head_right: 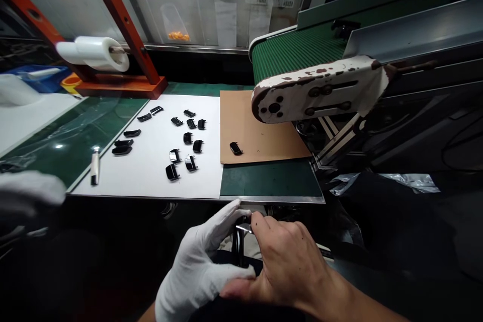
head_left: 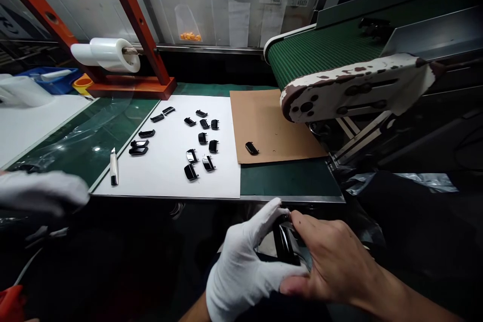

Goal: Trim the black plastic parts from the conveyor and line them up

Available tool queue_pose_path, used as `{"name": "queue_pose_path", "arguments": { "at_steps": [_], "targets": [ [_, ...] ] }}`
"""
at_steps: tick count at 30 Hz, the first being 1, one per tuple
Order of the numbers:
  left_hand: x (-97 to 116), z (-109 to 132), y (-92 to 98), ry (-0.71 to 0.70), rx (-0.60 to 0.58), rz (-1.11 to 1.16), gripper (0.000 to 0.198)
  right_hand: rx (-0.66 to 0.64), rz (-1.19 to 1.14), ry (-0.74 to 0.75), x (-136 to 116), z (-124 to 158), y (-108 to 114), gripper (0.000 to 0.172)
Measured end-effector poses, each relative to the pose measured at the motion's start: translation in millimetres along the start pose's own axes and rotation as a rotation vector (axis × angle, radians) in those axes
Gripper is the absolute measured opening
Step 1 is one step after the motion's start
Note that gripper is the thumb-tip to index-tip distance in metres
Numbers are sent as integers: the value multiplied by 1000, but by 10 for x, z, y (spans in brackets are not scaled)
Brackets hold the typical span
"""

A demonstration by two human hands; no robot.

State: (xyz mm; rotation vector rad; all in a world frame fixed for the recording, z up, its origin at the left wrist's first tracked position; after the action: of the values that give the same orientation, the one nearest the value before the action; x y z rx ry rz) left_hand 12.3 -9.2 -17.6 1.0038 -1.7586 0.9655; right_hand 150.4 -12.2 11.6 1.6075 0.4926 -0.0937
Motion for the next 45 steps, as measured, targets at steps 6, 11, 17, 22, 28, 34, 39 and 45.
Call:
{"name": "queue_pose_path", "arguments": {
  "at_steps": [6, 11, 17, 22, 28, 34, 39, 45],
  "targets": [
    [3, 14, 6, -45, 41, 37, 75, 61, 28, 46, -22, -7, -21, 88],
    [-17, 22, 5, 6, 32, 42, 75, 36, 30, 62, 1, -9, -61, 88],
    [-22, 24, 1, 12, 26, 46, 72, -21, 18, 60, 35, -11, -115, 86],
    [-51, 42, 14, 34, 29, 39, 72, -12, 26, 75, 41, -5, -134, 83],
    [-132, 59, 47, 95, 58, 28, 76, 77, 45, 108, 17, 4, -135, 80],
    [-129, 58, 62, 91, 68, 41, 75, 117, 36, 127, 5, 1, -129, 78],
    [-136, 61, 42, 127, 96, 95, 71, 95, 51, 149, -4, 9, -128, 76],
    [-246, 49, -23, 218, 218, 218, 76, 36, -67, 151, 18, -5, -120, 64]
  ]
}}
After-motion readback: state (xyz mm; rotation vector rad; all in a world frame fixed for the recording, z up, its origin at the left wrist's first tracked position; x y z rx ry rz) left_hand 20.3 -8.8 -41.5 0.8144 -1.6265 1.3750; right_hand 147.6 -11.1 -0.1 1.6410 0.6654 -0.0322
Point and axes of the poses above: each hand's wrist, its own z-axis away from the middle knuckle, its own y-axis out of the back of the hand, x = y × z, the point moved 4 cm from there along -z, towards the middle knuckle, and after that the axes turned 14 degrees about -y, right-handed, at the moved point
